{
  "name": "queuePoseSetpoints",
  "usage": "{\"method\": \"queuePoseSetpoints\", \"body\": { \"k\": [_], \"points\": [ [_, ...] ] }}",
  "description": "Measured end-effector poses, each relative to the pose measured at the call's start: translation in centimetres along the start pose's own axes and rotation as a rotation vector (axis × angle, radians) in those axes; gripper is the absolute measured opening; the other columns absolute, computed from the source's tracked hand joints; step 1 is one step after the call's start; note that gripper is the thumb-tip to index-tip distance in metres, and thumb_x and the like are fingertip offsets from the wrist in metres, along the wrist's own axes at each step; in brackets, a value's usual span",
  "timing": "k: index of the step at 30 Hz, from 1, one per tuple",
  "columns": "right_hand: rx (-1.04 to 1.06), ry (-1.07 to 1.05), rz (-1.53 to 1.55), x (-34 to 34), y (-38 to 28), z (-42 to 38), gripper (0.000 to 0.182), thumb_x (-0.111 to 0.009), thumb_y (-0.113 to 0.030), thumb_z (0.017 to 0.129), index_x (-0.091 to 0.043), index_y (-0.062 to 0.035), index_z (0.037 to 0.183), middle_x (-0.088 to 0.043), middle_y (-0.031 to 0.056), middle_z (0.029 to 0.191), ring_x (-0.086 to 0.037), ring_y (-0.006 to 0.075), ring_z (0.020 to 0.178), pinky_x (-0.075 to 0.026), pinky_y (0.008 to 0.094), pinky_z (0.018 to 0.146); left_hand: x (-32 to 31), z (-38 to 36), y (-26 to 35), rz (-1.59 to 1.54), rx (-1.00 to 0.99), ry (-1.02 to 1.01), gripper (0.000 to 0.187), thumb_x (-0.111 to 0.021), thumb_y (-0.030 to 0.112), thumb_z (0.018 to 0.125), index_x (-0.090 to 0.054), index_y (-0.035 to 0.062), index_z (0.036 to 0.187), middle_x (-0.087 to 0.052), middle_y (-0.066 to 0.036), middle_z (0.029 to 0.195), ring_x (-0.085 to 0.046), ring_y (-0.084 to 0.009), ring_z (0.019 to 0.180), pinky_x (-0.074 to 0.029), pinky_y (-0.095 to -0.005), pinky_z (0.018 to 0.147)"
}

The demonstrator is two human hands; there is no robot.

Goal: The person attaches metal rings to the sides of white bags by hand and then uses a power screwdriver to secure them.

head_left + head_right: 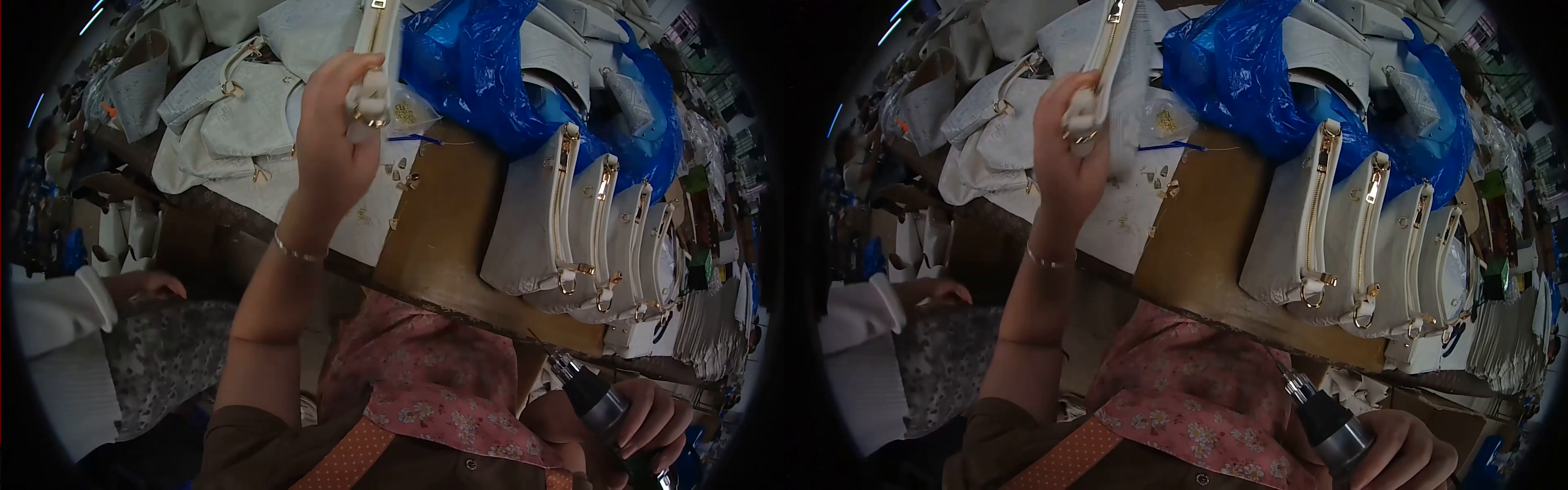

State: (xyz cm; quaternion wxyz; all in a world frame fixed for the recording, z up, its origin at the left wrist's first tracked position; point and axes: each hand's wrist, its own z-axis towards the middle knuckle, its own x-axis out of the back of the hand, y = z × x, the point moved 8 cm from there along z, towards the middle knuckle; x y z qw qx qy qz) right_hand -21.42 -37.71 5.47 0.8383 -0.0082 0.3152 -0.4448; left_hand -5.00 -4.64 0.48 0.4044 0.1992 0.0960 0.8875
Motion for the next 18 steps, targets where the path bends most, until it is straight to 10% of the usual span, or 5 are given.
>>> {"method": "queuePoseSetpoints", "body": {
  "k": [6, 18],
  "points": [
    [-0.119, 0.127, -0.028, 1.8, -0.3, -1.2, 0.042, -0.079, 0.003, 0.047, -0.054, -0.0126, 0.077, -0.042, -0.0035, 0.074, -0.051, 0.0072, 0.058, -0.046, 0.0201, 0.059, -7.3, -2.9, -8.1, 0.283, -0.081, -0.547, 0.053, -0.068, 0.001, 0.067, -0.053, 0.0091, 0.117, -0.053, -0.011, 0.117, -0.048, -0.0348, 0.115, -0.042, -0.0410, 0.094],
    [0.049, 0.094, -0.014, -0.5, 4.0, 0.2, 0.044, -0.080, 0.000, 0.047, -0.053, -0.0129, 0.079, -0.042, -0.0030, 0.075, -0.052, 0.0077, 0.058, -0.049, 0.0198, 0.057, 0.7, -14.2, -6.6, 0.095, 0.578, -0.575, 0.014, -0.067, 0.001, 0.070, -0.060, 0.0025, 0.082, -0.055, -0.008, 0.078, -0.054, -0.0223, 0.072, -0.043, -0.0314, 0.064]
  ]
}}
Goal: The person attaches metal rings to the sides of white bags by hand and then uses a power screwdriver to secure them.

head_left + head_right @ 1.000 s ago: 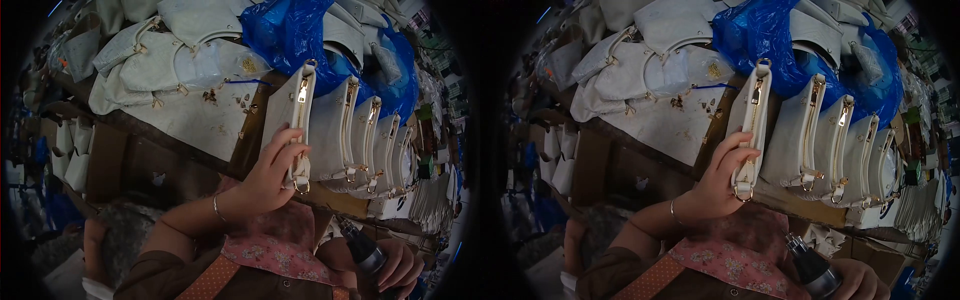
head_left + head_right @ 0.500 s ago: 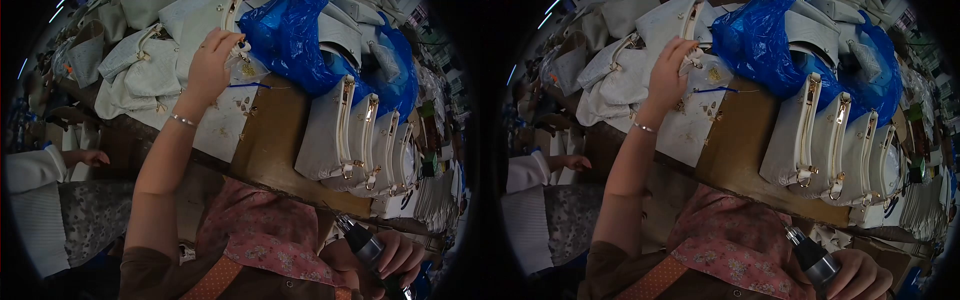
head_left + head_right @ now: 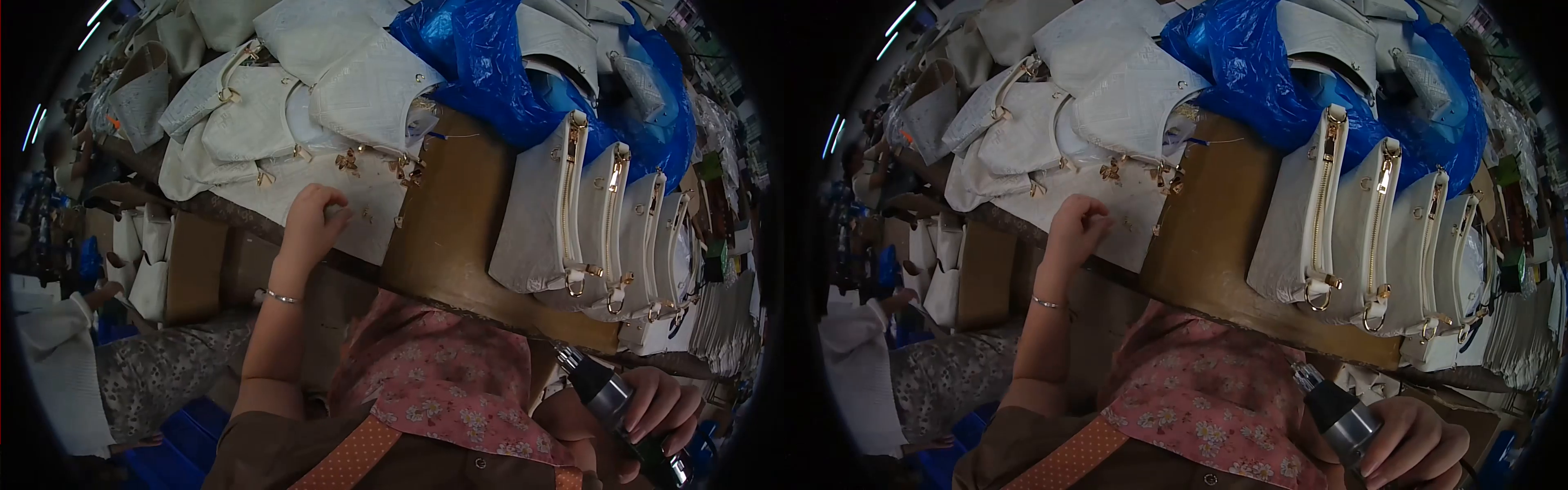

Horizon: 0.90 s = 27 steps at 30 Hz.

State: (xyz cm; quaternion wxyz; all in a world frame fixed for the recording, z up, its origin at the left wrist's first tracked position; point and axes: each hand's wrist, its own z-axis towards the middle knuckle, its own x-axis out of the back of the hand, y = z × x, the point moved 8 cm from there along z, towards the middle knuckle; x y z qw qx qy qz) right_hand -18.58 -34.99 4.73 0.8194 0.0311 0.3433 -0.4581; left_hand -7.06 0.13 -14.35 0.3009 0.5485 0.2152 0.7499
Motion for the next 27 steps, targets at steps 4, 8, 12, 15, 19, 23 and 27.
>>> {"method": "queuePoseSetpoints", "body": {
  "k": [4, 8, 12, 15, 19, 23, 27],
  "points": [
    [0.018, 0.081, -0.031, 1.1, -0.2, -0.5, 0.044, -0.080, -0.001, 0.047, -0.053, -0.0130, 0.080, -0.042, -0.0023, 0.076, -0.053, 0.0077, 0.058, -0.051, 0.0192, 0.055, -0.2, -0.6, -0.5, 0.033, 0.000, -0.002, 0.012, -0.066, 0.000, 0.070, -0.059, 0.0033, 0.079, -0.052, -0.008, 0.074, -0.051, -0.0221, 0.069, -0.043, -0.0309, 0.062],
    [0.106, 0.265, -0.181, 3.9, -3.8, -1.5, 0.045, -0.081, -0.002, 0.047, -0.053, -0.0132, 0.081, -0.042, -0.0023, 0.077, -0.052, 0.0074, 0.057, -0.051, 0.0191, 0.055, -0.8, 0.3, -0.4, 0.091, -0.045, -0.098, 0.010, -0.065, -0.001, 0.071, -0.058, 0.0026, 0.076, -0.053, -0.008, 0.075, -0.052, -0.0225, 0.070, -0.043, -0.0310, 0.062],
    [-0.120, 0.059, 0.026, 4.5, -3.6, -1.2, 0.044, -0.080, 0.001, 0.050, -0.052, -0.0127, 0.081, -0.041, -0.0022, 0.079, -0.052, 0.0077, 0.057, -0.051, 0.0203, 0.055, -1.6, 0.5, 1.8, 0.061, -0.085, -0.105, 0.011, -0.061, -0.004, 0.074, -0.054, 0.0023, 0.079, -0.053, -0.007, 0.076, -0.053, -0.0188, 0.071, -0.042, -0.0276, 0.064],
    [0.089, 0.210, -0.031, 1.2, -1.8, -1.1, 0.044, -0.079, 0.003, 0.052, -0.051, -0.0123, 0.082, -0.040, -0.0018, 0.079, -0.052, 0.0079, 0.058, -0.051, 0.0210, 0.056, -2.8, -1.5, 6.0, -0.488, 0.055, -0.149, 0.013, -0.058, -0.008, 0.078, -0.050, 0.0021, 0.081, -0.055, -0.006, 0.080, -0.054, -0.0149, 0.076, -0.044, -0.0250, 0.070],
    [-0.169, 0.076, 0.334, 1.9, -0.7, -0.8, 0.045, -0.077, 0.004, 0.056, -0.050, -0.0111, 0.088, -0.040, -0.0006, 0.080, -0.050, 0.0091, 0.060, -0.049, 0.0225, 0.058, -7.2, -5.6, 15.4, -1.320, 0.174, -0.474, 0.013, -0.051, -0.002, 0.090, -0.043, 0.0070, 0.095, -0.053, -0.003, 0.089, -0.052, -0.0089, 0.082, -0.043, -0.0228, 0.073],
    [-0.061, 0.203, 0.112, 3.2, -1.7, -1.4, 0.043, -0.074, 0.002, 0.061, -0.048, -0.0103, 0.093, -0.039, 0.0004, 0.082, -0.049, 0.0102, 0.065, -0.047, 0.0244, 0.061, -10.0, -7.2, 18.1, -1.577, 0.287, -0.611, 0.016, -0.052, 0.007, 0.092, -0.037, 0.0099, 0.096, -0.054, -0.004, 0.084, -0.051, -0.0121, 0.080, -0.042, -0.0263, 0.075],
    [-0.055, 0.247, -0.002, 3.9, -2.2, -1.7, 0.042, -0.078, -0.002, 0.066, -0.048, -0.0112, 0.094, -0.038, -0.0002, 0.081, -0.052, 0.0105, 0.063, -0.050, 0.0233, 0.054, -10.3, -7.1, 18.8, -1.570, 0.259, -0.628, 0.017, -0.053, 0.010, 0.092, -0.037, 0.0099, 0.098, -0.054, -0.004, 0.085, -0.051, -0.0130, 0.081, -0.041, -0.0285, 0.076]
  ]
}}
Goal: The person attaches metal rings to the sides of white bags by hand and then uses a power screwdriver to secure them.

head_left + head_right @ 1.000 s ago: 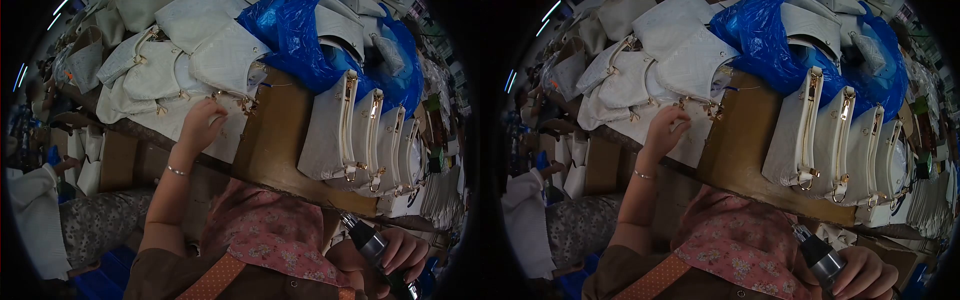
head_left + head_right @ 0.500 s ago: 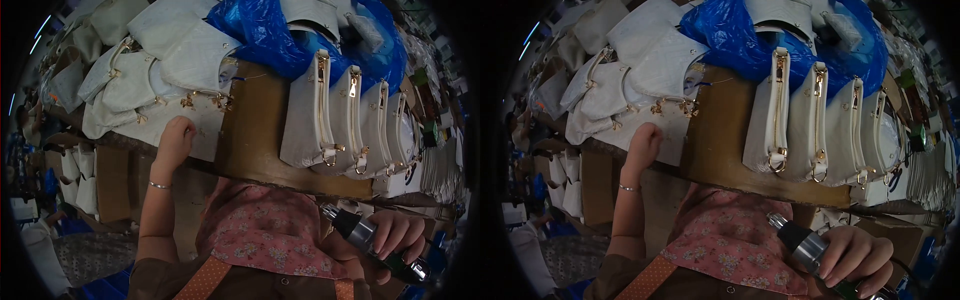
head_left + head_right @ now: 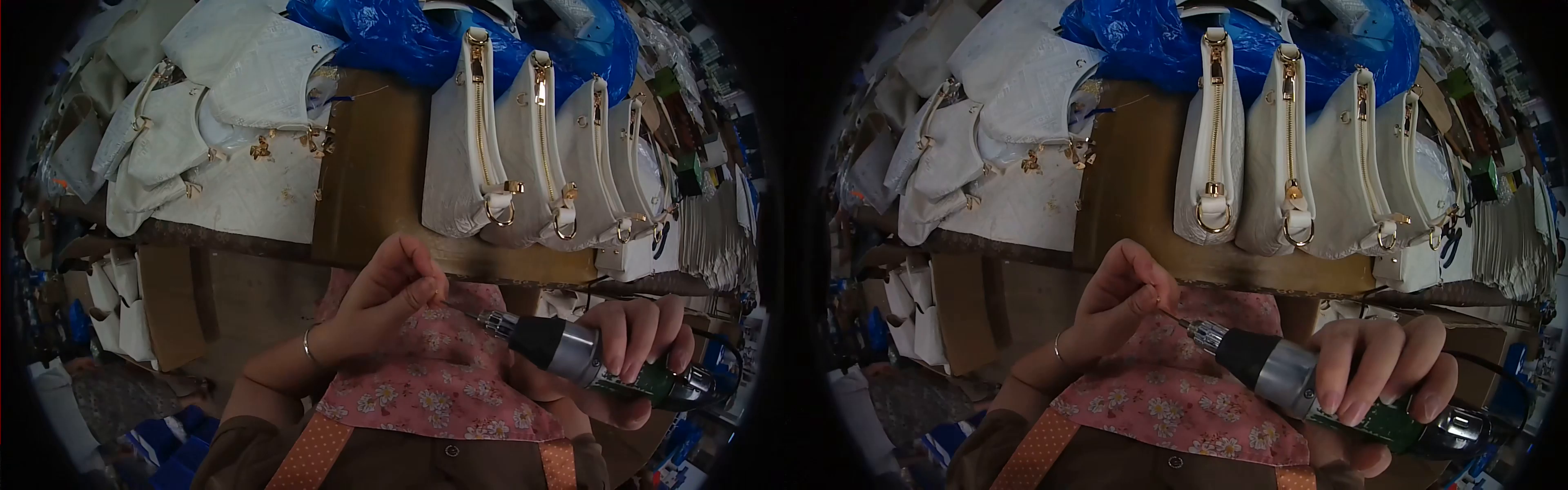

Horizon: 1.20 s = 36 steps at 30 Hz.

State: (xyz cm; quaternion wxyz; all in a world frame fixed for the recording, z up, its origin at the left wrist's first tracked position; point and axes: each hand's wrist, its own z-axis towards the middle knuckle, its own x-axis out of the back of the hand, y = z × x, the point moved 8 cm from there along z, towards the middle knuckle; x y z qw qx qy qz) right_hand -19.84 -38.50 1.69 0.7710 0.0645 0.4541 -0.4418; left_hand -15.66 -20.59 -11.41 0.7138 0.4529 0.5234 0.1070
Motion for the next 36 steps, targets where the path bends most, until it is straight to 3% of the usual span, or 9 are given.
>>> {"method": "queuePoseSetpoints", "body": {
  "k": [5, 7, 18, 21, 23, 27, 28, 33, 36],
  "points": [
    [-0.075, -0.012, -0.023, 0.5, 0.2, 0.1, 0.042, -0.078, -0.002, 0.066, -0.049, -0.0116, 0.093, -0.039, -0.0003, 0.082, -0.052, 0.0106, 0.064, -0.050, 0.0233, 0.054, -0.2, 0.2, 0.1, 0.022, -0.002, 0.007, 0.017, -0.053, 0.011, 0.093, -0.037, 0.0100, 0.098, -0.054, -0.004, 0.085, -0.050, -0.0135, 0.081, -0.040, -0.0286, 0.075],
    [-0.069, -0.008, -0.015, 0.6, 0.2, 0.2, 0.042, -0.078, -0.002, 0.066, -0.049, -0.0115, 0.093, -0.039, -0.0004, 0.082, -0.052, 0.0108, 0.064, -0.050, 0.0236, 0.054, -0.5, 0.2, 0.1, -0.006, -0.043, -0.059, 0.012, -0.049, 0.005, 0.094, -0.039, 0.0089, 0.099, -0.053, -0.002, 0.093, -0.050, -0.0059, 0.085, -0.044, -0.0213, 0.077],
    [-0.052, -0.003, 0.008, 1.0, 0.0, 0.3, 0.042, -0.077, 0.001, 0.065, -0.049, -0.0112, 0.094, -0.039, -0.0005, 0.083, -0.052, 0.0115, 0.064, -0.050, 0.0246, 0.053, -0.4, 0.5, 0.0, 0.023, -0.045, -0.069, 0.011, -0.049, 0.006, 0.094, -0.040, 0.0087, 0.099, -0.053, -0.002, 0.093, -0.051, -0.0055, 0.085, -0.045, -0.0215, 0.078],
    [-0.129, -0.111, 0.091, 0.3, 0.4, 0.4, 0.041, -0.073, -0.001, 0.064, -0.047, -0.0096, 0.094, -0.038, 0.0006, 0.084, -0.048, 0.0106, 0.068, -0.045, 0.0245, 0.063, -0.5, 0.4, -0.1, 0.016, -0.039, -0.061, 0.011, -0.049, 0.006, 0.094, -0.040, 0.0085, 0.099, -0.053, -0.001, 0.093, -0.051, -0.0054, 0.085, -0.045, -0.0215, 0.077],
    [-0.062, -0.018, -0.018, 0.8, 0.0, 0.4, 0.041, -0.077, 0.000, 0.066, -0.049, -0.0109, 0.093, -0.039, 0.0000, 0.083, -0.052, 0.0114, 0.064, -0.050, 0.0246, 0.054, -0.5, 0.4, -0.1, 0.008, -0.036, -0.055, 0.011, -0.049, 0.005, 0.094, -0.040, 0.0083, 0.099, -0.053, -0.001, 0.093, -0.051, -0.0054, 0.085, -0.045, -0.0214, 0.077],
    [-0.064, -0.024, -0.010, 0.7, 0.2, 0.4, 0.040, -0.077, 0.000, 0.066, -0.049, -0.0110, 0.093, -0.039, 0.0004, 0.083, -0.052, 0.0115, 0.064, -0.050, 0.0243, 0.053, -0.7, 0.5, 0.2, 0.008, -0.012, -0.033, 0.013, -0.052, 0.007, 0.092, -0.039, 0.0086, 0.098, -0.053, -0.002, 0.090, -0.050, -0.0092, 0.083, -0.043, -0.0248, 0.077],
    [-0.071, -0.043, -0.006, 0.6, 0.2, 0.4, 0.040, -0.077, 0.000, 0.066, -0.049, -0.0112, 0.092, -0.040, 0.0007, 0.083, -0.053, 0.0116, 0.064, -0.051, 0.0243, 0.053, -0.6, 0.4, 0.1, -0.003, 0.020, -0.007, 0.016, -0.054, 0.009, 0.091, -0.039, 0.0091, 0.096, -0.053, -0.003, 0.087, -0.049, -0.0131, 0.082, -0.040, -0.0282, 0.078],
    [-0.110, -0.176, 0.017, 0.4, 0.0, 0.7, 0.038, -0.077, 0.000, 0.066, -0.050, -0.0107, 0.090, -0.041, 0.0016, 0.084, -0.056, 0.0128, 0.064, -0.054, 0.0257, 0.054, -0.5, 0.3, -0.2, -0.001, 0.074, -0.007, 0.016, -0.054, 0.007, 0.091, -0.039, 0.0084, 0.097, -0.053, -0.003, 0.087, -0.049, -0.0122, 0.083, -0.041, -0.0271, 0.078],
    [-0.209, -0.304, 0.038, -0.8, 0.8, 0.5, 0.043, -0.079, 0.007, 0.055, -0.052, -0.0117, 0.082, -0.042, -0.0009, 0.079, -0.053, 0.0092, 0.061, -0.052, 0.0225, 0.054, -0.6, 0.3, -0.3, -0.003, 0.113, -0.007, 0.015, -0.053, 0.006, 0.091, -0.040, 0.0078, 0.098, -0.053, -0.004, 0.089, -0.050, -0.0108, 0.082, -0.043, -0.0256, 0.077]
  ]
}}
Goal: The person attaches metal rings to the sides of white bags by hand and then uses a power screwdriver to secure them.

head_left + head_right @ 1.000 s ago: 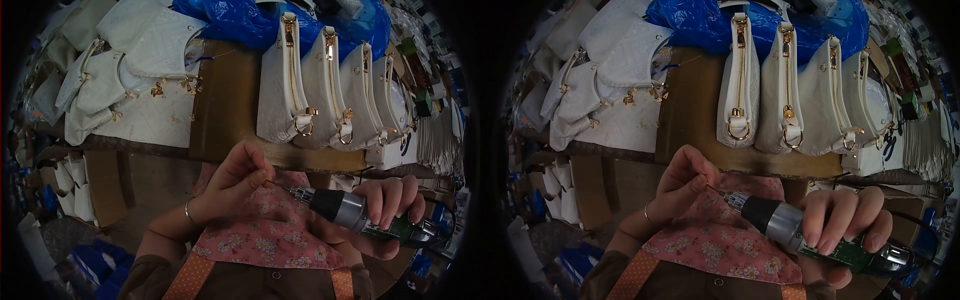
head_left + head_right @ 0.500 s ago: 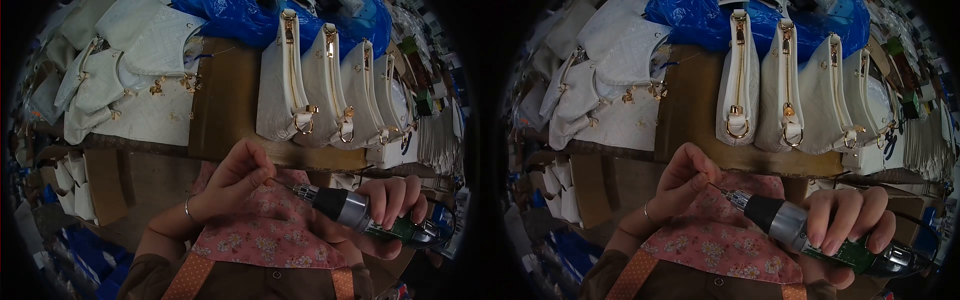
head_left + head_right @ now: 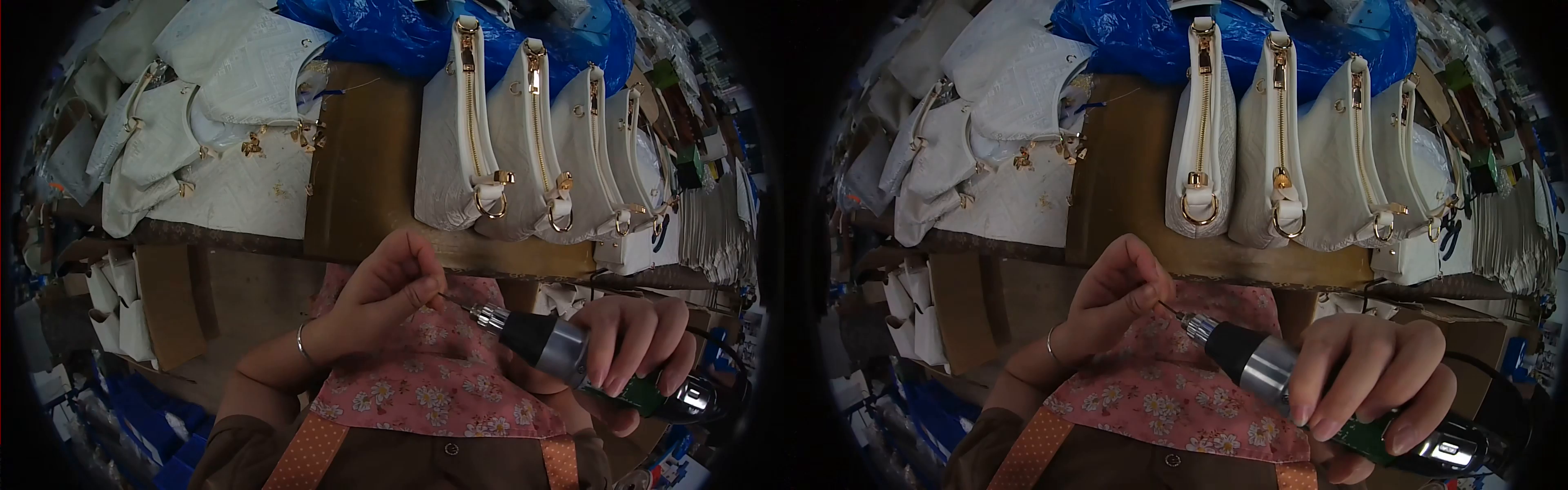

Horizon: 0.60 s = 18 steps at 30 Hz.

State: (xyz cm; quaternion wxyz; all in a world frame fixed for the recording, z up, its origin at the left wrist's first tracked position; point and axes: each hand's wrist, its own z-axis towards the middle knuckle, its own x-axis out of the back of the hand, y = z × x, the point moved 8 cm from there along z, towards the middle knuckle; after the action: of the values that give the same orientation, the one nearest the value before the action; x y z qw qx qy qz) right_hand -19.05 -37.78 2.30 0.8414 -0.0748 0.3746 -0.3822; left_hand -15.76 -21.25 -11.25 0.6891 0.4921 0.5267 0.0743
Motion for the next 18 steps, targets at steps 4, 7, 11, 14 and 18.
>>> {"method": "queuePoseSetpoints", "body": {
  "k": [4, 7, 11, 14, 18],
  "points": [
    [0.160, 0.269, -0.121, -1.5, -0.1, -0.4, 0.041, -0.080, 0.008, 0.055, -0.054, -0.0123, 0.078, -0.043, -0.0015, 0.078, -0.054, 0.0091, 0.061, -0.053, 0.0226, 0.054, -0.5, 0.0, 0.1, 0.101, 0.019, -0.016, 0.014, -0.052, 0.006, 0.091, -0.041, 0.0061, 0.099, -0.053, -0.005, 0.091, -0.050, -0.0088, 0.082, -0.045, -0.0232, 0.076],
    [0.223, 0.268, -0.143, -0.7, -1.0, -0.3, 0.041, -0.080, 0.008, 0.054, -0.054, -0.0123, 0.078, -0.043, -0.0017, 0.077, -0.054, 0.0087, 0.061, -0.053, 0.0219, 0.055, -1.0, 0.5, 2.6, 0.579, -0.074, -0.022, 0.016, -0.050, 0.004, 0.091, -0.041, 0.0040, 0.105, -0.053, -0.005, 0.094, -0.050, -0.0092, 0.085, -0.044, -0.0241, 0.078],
    [0.405, 0.156, 0.089, 0.4, -4.4, -0.5, 0.042, -0.079, 0.006, 0.050, -0.056, -0.0120, 0.081, -0.044, -0.0018, 0.076, -0.053, 0.0080, 0.061, -0.052, 0.0211, 0.056, -1.3, 2.3, 8.3, 0.813, -0.508, 0.133, 0.024, -0.057, 0.003, 0.087, -0.049, 0.0013, 0.109, -0.054, -0.004, 0.095, -0.050, -0.0083, 0.075, -0.043, -0.0215, 0.065],
    [0.488, 0.236, 0.067, 0.2, -4.6, -0.3, 0.042, -0.076, 0.001, 0.049, -0.057, -0.0120, 0.083, -0.045, -0.0018, 0.076, -0.053, 0.0083, 0.062, -0.050, 0.0213, 0.057, -2.7, 4.4, 11.1, 0.915, -0.685, 0.100, 0.027, -0.057, 0.000, 0.085, -0.054, 0.0025, 0.112, -0.055, -0.004, 0.100, -0.053, -0.0107, 0.076, -0.044, -0.0224, 0.065],
    [0.635, 0.100, -0.090, -2.9, -1.7, 2.0, 0.041, -0.077, -0.002, 0.050, -0.057, -0.0125, 0.084, -0.045, -0.0023, 0.076, -0.052, 0.0084, 0.063, -0.049, 0.0206, 0.059, -4.5, 6.8, 10.6, 0.943, -0.650, -0.209, 0.019, -0.051, -0.002, 0.087, -0.062, 0.0015, 0.103, -0.058, -0.007, 0.098, -0.054, -0.0144, 0.091, -0.043, -0.0256, 0.080]
  ]
}}
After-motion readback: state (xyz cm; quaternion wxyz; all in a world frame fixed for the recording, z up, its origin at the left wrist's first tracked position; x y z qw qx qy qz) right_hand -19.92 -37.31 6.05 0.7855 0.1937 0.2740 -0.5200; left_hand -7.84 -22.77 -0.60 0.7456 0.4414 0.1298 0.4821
